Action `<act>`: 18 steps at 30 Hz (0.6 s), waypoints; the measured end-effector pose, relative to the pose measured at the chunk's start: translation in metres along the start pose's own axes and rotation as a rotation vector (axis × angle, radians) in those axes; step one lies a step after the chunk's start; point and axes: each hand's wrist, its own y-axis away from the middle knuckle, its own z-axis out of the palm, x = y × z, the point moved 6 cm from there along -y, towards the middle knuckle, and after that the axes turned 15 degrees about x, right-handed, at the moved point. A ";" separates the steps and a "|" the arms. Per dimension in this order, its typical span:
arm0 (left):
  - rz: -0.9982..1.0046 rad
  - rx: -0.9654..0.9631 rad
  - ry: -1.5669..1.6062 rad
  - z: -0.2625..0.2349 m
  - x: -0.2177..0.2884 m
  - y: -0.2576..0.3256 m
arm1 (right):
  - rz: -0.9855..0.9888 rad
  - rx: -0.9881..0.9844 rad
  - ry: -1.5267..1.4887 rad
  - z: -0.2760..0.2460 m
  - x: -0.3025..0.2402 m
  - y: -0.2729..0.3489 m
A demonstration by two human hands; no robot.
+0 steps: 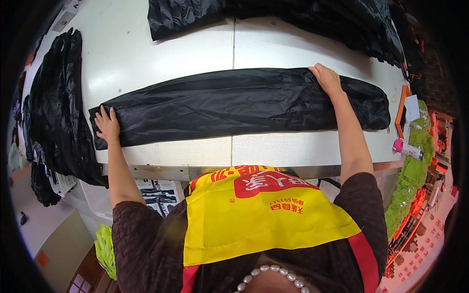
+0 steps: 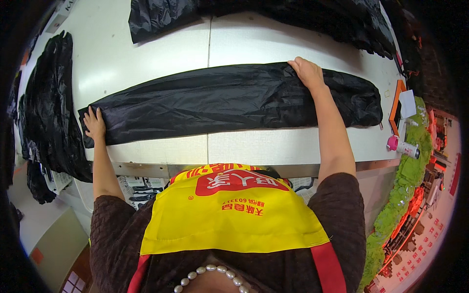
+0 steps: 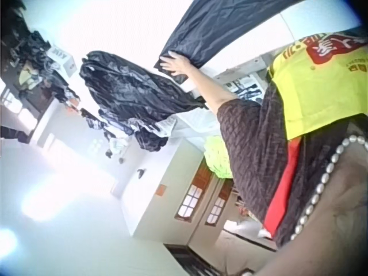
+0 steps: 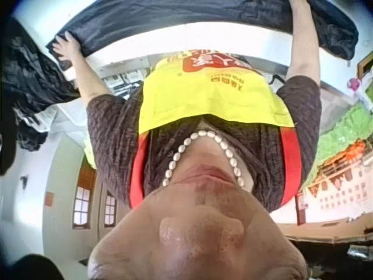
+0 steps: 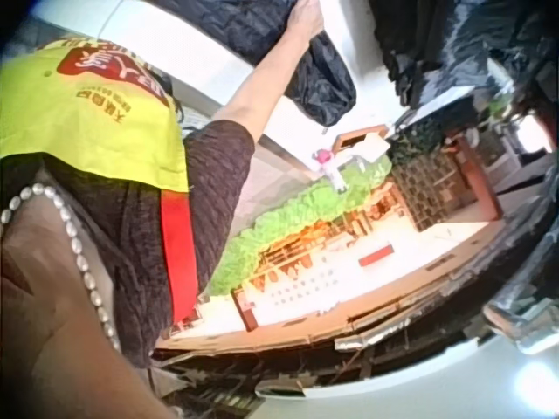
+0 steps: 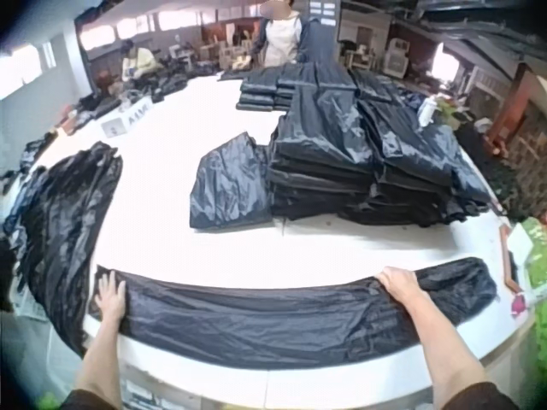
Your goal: The person folds black trousers on a white table. They lay each pair flat, fold the legs together, fold the garment in half or thirds, and place the folded item into a white basket. The process repeats for multiple pairs.
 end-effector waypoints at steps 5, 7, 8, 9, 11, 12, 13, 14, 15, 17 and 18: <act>-0.054 0.091 0.147 0.007 -0.043 -0.007 | -0.012 0.508 0.061 -0.050 -0.024 0.016; -0.056 0.399 0.372 -0.015 -0.058 -0.004 | -0.073 0.405 0.100 -0.050 -0.055 0.048; -0.097 0.500 0.394 -0.027 -0.056 0.003 | -0.095 0.353 0.128 -0.048 -0.063 0.058; -0.210 0.535 0.355 -0.038 -0.044 0.018 | -0.090 0.308 0.137 -0.025 -0.055 0.074; -0.491 0.518 0.369 -0.047 -0.050 0.053 | -0.096 0.221 0.132 0.000 -0.048 0.081; -0.790 0.461 0.422 -0.049 -0.050 0.072 | -0.099 0.206 0.110 0.001 -0.048 0.076; -1.088 0.428 0.781 -0.036 -0.056 0.088 | -0.102 0.190 0.087 0.001 -0.049 0.072; -1.194 0.354 0.937 -0.027 -0.059 0.092 | -0.104 0.174 0.067 0.001 -0.050 0.071; -1.295 0.268 1.102 -0.017 -0.058 0.095 | -0.082 0.196 0.054 -0.004 -0.051 0.072; -1.500 0.089 1.224 -0.027 -0.026 0.098 | -0.109 0.280 0.038 -0.021 -0.079 0.080; -1.531 -0.012 1.313 -0.020 -0.026 0.096 | -0.131 0.325 0.027 -0.034 -0.099 0.083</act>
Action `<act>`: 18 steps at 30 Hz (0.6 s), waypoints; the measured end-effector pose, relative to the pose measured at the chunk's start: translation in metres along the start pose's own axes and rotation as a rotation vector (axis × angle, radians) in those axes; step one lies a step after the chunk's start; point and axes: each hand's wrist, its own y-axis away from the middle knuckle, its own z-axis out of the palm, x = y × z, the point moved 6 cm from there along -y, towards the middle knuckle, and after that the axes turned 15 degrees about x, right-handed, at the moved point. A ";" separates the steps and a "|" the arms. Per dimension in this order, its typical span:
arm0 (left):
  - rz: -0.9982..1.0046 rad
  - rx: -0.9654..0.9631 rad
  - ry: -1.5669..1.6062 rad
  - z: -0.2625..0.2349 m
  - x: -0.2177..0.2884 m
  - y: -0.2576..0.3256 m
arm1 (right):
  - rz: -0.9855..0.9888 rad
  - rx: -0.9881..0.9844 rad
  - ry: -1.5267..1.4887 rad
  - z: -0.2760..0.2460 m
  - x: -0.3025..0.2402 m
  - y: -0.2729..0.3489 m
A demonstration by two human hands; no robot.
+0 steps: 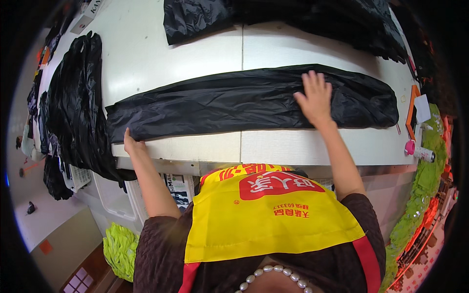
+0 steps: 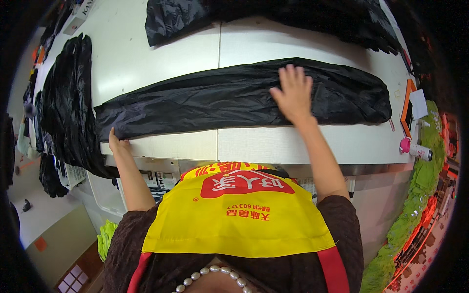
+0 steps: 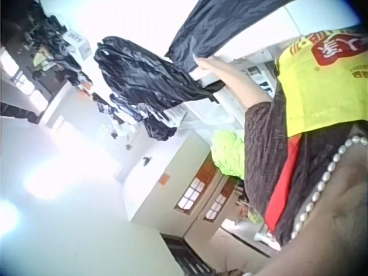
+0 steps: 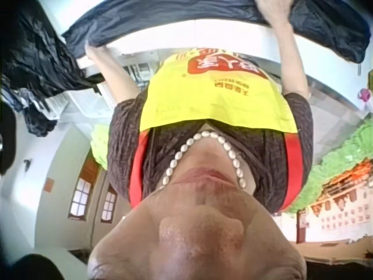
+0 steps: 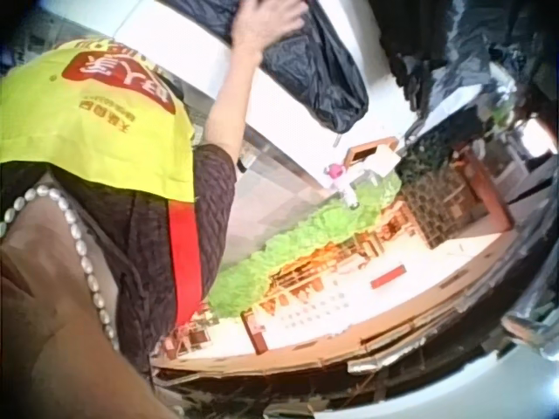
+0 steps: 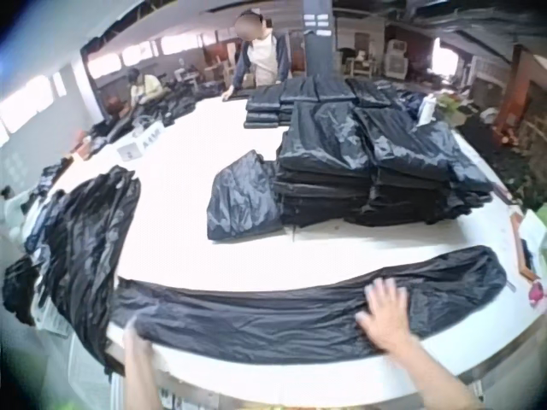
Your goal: The person folds black trousers on a white table. They lay each pair flat, fold the legs together, fold the garment in half or thirds, and place the folded item into a white basket. The process repeats for multiple pairs.
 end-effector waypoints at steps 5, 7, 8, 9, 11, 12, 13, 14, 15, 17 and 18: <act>-0.129 -0.371 0.062 0.045 0.038 -0.041 | -0.311 0.034 -0.501 -0.016 -0.103 0.025; 0.125 -0.523 0.131 0.066 0.089 0.005 | -0.340 -0.022 -0.430 -0.003 -0.118 0.032; 0.255 -0.534 0.133 0.081 0.108 0.069 | -0.336 -0.038 -0.416 0.006 -0.119 0.035; 0.365 -0.721 0.243 0.092 0.141 0.115 | -0.325 -0.007 -0.439 0.011 -0.127 0.036; 0.458 -0.919 0.202 0.100 0.176 0.254 | -0.348 -0.079 -0.511 0.015 -0.144 0.035; 0.491 -1.042 0.188 0.100 0.187 0.316 | -0.398 -0.093 -0.557 0.013 -0.160 0.034; 0.576 -1.156 0.204 0.105 0.190 0.371 | -0.461 -0.055 -0.633 0.014 -0.174 0.037; 0.972 -1.169 0.262 0.105 0.173 0.426 | -0.552 -0.106 -0.638 0.016 -0.189 0.038; 1.287 -1.142 0.165 0.108 0.150 0.484 | -0.604 -0.100 -0.736 0.028 -0.208 0.042; 2.158 -1.159 0.132 0.108 0.093 0.565 | -0.634 -0.231 -0.711 -0.009 -0.224 0.033; 2.382 -0.968 0.024 0.128 0.036 0.579 | -0.599 -0.301 -0.601 -0.020 -0.216 0.033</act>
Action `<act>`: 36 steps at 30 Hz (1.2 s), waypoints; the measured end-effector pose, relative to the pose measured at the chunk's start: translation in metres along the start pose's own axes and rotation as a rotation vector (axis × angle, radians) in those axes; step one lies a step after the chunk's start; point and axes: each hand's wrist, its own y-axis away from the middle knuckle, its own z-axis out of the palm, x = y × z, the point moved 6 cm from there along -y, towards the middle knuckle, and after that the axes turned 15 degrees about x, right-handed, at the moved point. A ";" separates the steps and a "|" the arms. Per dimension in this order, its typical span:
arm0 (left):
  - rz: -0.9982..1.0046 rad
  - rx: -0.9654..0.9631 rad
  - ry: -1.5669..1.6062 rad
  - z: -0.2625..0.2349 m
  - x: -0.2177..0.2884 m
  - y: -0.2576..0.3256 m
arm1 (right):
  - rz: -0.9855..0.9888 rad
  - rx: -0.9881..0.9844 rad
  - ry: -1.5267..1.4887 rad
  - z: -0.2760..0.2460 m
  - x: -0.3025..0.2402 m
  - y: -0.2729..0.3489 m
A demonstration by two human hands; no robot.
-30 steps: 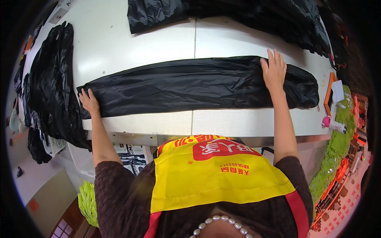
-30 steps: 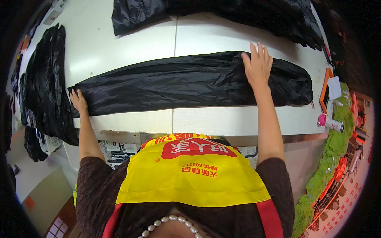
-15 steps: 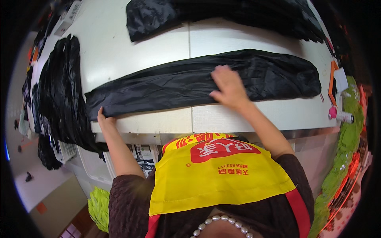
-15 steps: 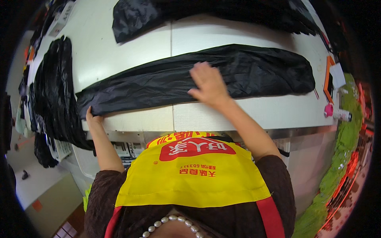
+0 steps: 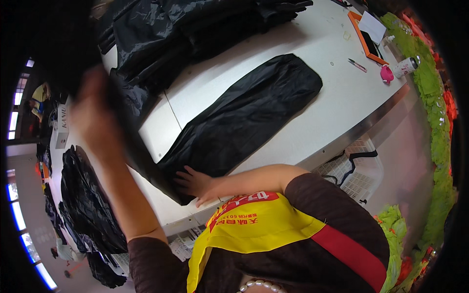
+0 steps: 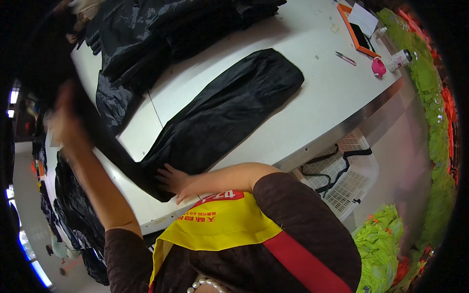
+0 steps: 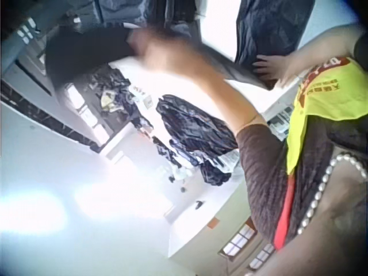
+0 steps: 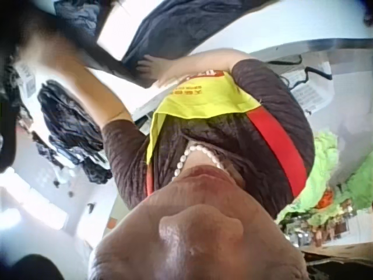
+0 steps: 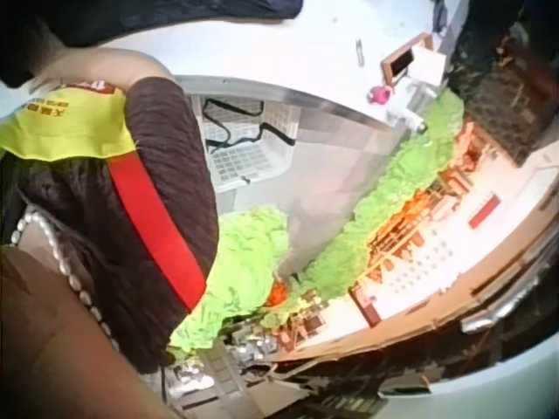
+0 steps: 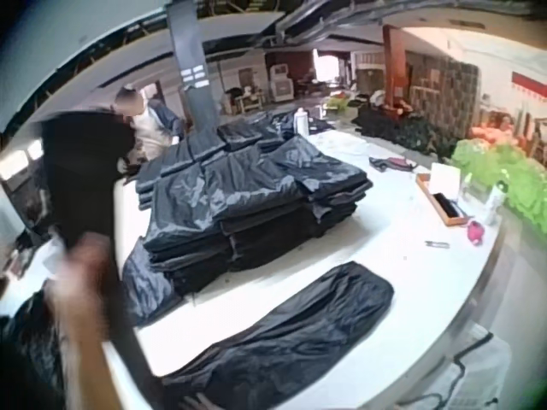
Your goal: The person folds black trousers on a white table. They lay each pair flat, fold the legs together, fold the garment in half or thirds, and place the folded item into a white basket. The process repeats for multiple pairs.
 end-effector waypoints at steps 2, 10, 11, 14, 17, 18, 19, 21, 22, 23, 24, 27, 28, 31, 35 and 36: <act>-0.300 -0.249 0.326 0.058 0.086 0.005 | 0.059 -0.084 -0.014 0.017 -0.006 0.001; -0.102 -0.597 0.550 0.185 0.279 0.158 | 0.053 -0.108 -0.243 0.070 -0.017 0.034; -0.086 -0.652 0.556 0.187 0.284 0.163 | 0.050 -0.113 -0.251 0.067 -0.015 0.037; -0.166 -0.638 0.680 0.185 0.282 0.165 | 0.033 -0.148 -0.287 0.063 -0.015 0.047; -0.053 -0.548 0.751 0.165 0.261 0.154 | 0.031 -0.191 -0.355 0.050 -0.010 0.055; 0.021 -0.524 0.741 0.153 0.246 0.154 | 0.019 -0.210 -0.403 0.038 -0.009 0.058; 0.050 -0.583 0.600 0.141 0.225 0.160 | 0.018 -0.255 -0.479 0.019 -0.004 0.064; 0.057 -0.647 0.350 0.111 0.177 0.181 | 0.185 -0.377 -0.608 -0.066 0.017 0.090; 0.046 -0.653 0.238 0.100 0.155 0.193 | 0.285 -0.271 -0.596 -0.084 0.039 0.105; 0.019 -0.659 0.136 0.090 0.133 0.204 | 0.399 0.223 -0.640 -0.110 0.070 0.126; -0.010 -0.667 0.037 0.081 0.115 0.218 | 0.268 0.514 -0.182 -0.144 0.099 0.144; -0.175 -0.712 -0.105 0.064 0.067 0.258 | 0.633 0.339 0.774 -0.206 0.186 0.185; -0.259 -0.711 -0.080 0.067 0.053 0.276 | 0.761 0.257 0.861 -0.185 0.236 0.216; -0.360 -0.683 -0.054 0.091 0.041 0.292 | 1.000 0.164 0.667 -0.161 0.291 0.252; -0.437 -0.787 -0.441 0.053 0.000 0.304 | 0.983 0.164 0.706 -0.163 0.295 0.247; -0.478 -0.687 -0.550 0.034 -0.014 0.311 | 0.937 0.179 0.775 -0.164 0.286 0.243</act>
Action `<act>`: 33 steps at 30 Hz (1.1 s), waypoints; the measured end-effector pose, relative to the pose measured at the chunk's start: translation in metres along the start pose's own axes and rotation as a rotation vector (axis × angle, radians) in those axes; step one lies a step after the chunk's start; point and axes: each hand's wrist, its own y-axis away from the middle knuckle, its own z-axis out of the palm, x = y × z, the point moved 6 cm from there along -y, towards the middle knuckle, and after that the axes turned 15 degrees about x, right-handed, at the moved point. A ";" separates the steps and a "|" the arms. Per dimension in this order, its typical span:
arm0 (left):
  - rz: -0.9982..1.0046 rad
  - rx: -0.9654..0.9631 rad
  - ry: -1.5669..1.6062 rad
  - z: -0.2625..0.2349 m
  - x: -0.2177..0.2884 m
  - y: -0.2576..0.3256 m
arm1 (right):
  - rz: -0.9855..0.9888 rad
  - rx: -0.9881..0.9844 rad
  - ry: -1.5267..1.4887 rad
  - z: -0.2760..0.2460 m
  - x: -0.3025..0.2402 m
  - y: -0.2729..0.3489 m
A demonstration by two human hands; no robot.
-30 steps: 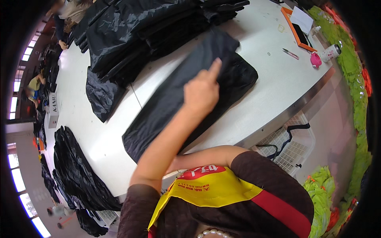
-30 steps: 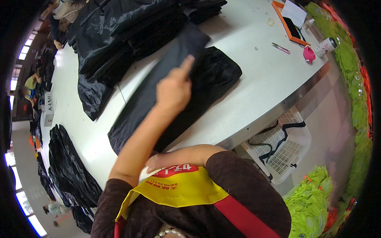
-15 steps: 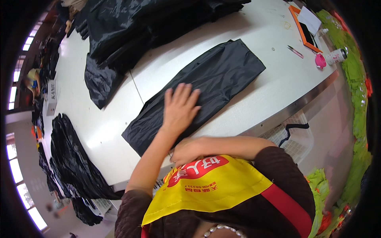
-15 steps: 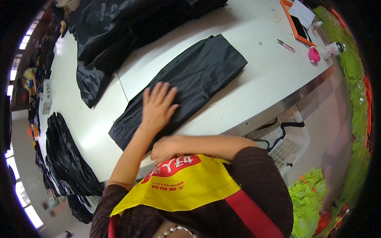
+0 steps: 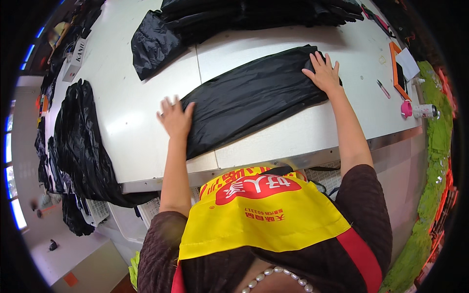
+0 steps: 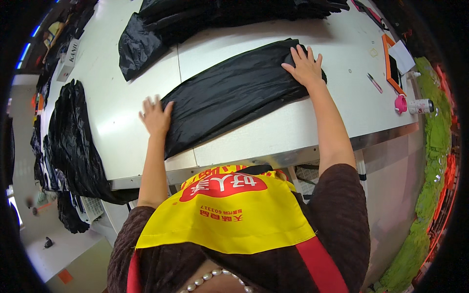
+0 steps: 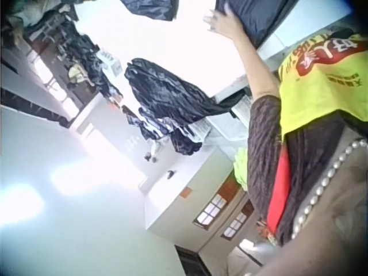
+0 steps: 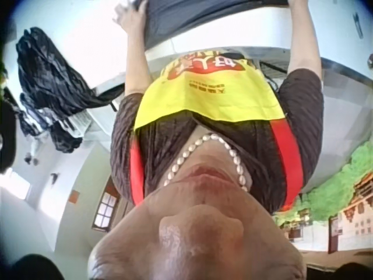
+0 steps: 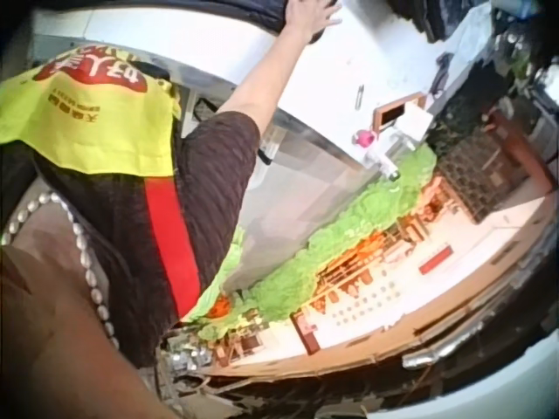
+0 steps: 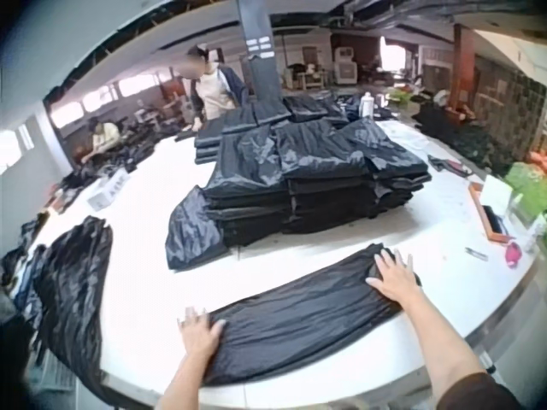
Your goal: The person folds black trousers on a white table. They lay each pair flat, fold the legs together, fold the garment in half or thirds, and place the folded item into a white basket. The process repeats for multiple pairs.
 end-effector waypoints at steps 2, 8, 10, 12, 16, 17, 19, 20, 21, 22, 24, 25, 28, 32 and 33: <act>-0.356 0.038 0.237 -0.004 -0.057 0.017 | -0.077 0.130 0.075 -0.025 -0.024 -0.002; -1.134 -0.583 0.984 -0.029 -0.067 0.080 | 0.229 -0.127 -1.558 -0.066 -0.164 0.037; -1.110 -0.641 1.177 -0.021 -0.076 0.083 | 0.311 -0.191 -1.731 -0.036 -0.197 0.042; -1.049 -0.639 1.423 -0.022 -0.076 0.074 | 0.456 -0.070 -1.727 0.005 -0.208 0.047; -1.068 -0.515 1.762 -0.148 -0.026 -0.014 | 0.919 -0.499 -2.174 0.009 -0.244 0.062; -1.077 -0.537 1.831 -0.176 0.000 -0.038 | 0.989 -0.518 -2.291 0.006 -0.254 0.068; -0.838 -0.390 1.894 -0.208 0.050 -0.085 | 1.139 -0.540 -2.498 -0.006 -0.268 0.079; -0.700 -0.329 1.743 -0.206 0.069 -0.098 | 1.221 -0.533 -2.584 -0.010 -0.270 0.082; -0.483 -0.262 1.433 -0.205 0.091 -0.108 | 1.298 -0.488 -2.623 -0.019 -0.268 0.083; -0.403 -0.444 1.422 -0.197 0.127 -0.104 | 1.194 -0.683 -2.846 0.008 -0.273 0.086; -0.119 -0.376 1.446 -0.157 0.154 -0.081 | 0.814 -0.519 -2.631 -0.025 -0.257 0.082; 0.291 -0.110 1.116 -0.144 0.158 -0.069 | 0.773 -0.478 -2.609 -0.026 -0.251 0.083; 0.382 -0.197 0.566 -0.070 0.168 0.002 | 0.724 -0.445 -2.560 -0.024 -0.241 0.086; 0.186 -0.200 0.594 -0.053 0.167 0.003 | 0.626 -0.426 -2.444 -0.018 -0.237 0.081; 0.155 -0.206 0.585 -0.052 0.167 0.002 | 0.589 -0.423 -2.404 -0.016 -0.238 0.078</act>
